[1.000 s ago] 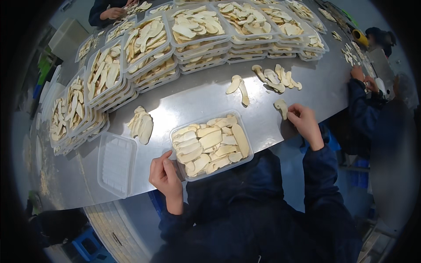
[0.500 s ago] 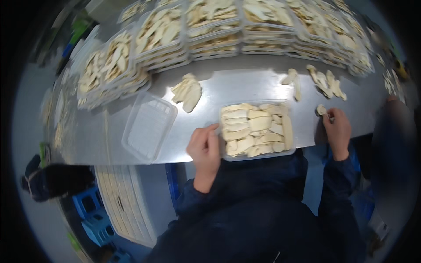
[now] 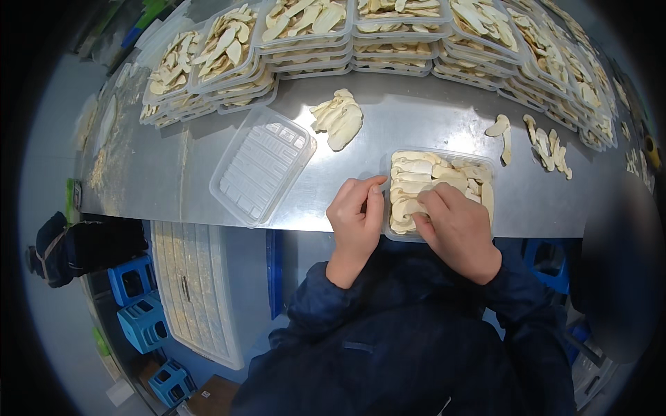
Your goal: The person arranges sliced mushrooms into clear plastic trays on a stainless steel table. They pick up individual mushroom pieces and place them neatly into the containers, working alongside other staff members in a food preparation area.
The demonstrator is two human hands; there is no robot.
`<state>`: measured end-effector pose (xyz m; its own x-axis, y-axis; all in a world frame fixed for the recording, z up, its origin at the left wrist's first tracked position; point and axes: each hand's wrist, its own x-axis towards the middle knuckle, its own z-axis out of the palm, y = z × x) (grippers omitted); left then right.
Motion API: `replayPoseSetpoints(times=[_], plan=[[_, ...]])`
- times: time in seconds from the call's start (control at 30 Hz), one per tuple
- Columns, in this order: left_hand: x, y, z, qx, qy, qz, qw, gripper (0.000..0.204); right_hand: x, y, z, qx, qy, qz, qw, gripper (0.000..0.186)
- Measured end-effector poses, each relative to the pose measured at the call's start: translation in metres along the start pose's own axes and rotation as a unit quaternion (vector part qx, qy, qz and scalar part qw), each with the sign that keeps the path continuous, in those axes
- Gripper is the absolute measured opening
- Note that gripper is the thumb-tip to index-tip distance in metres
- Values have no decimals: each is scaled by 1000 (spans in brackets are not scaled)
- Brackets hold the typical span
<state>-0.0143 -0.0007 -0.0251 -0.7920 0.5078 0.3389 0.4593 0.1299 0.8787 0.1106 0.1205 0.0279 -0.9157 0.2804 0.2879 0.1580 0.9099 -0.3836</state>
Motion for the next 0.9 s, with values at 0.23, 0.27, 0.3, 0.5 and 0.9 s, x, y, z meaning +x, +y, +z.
replayPoseSetpoints(times=[0.23, 0.27, 0.3, 0.5, 0.9], plan=[[2, 1, -2, 21, -1, 13, 1000, 15, -3, -3, -4, 21, 5, 1, 1000, 29], [2, -1, -2, 13, -8, 4, 1000, 16, -5, 0, -9, 22, 21, -6, 1000, 28], [2, -1, -5, 24, -5, 3, 1000, 17, -5, 3, -14, 27, 30, 7, 999, 25], [-2, -13, -4, 19, -7, 18, 1000, 24, -32, 143, -60, -112, 206, 211, 949, 8], [-1, -4, 5, 35, -7, 16, 999, 25, -75, 276, -114, -113, 84, 309, 940, 36]])
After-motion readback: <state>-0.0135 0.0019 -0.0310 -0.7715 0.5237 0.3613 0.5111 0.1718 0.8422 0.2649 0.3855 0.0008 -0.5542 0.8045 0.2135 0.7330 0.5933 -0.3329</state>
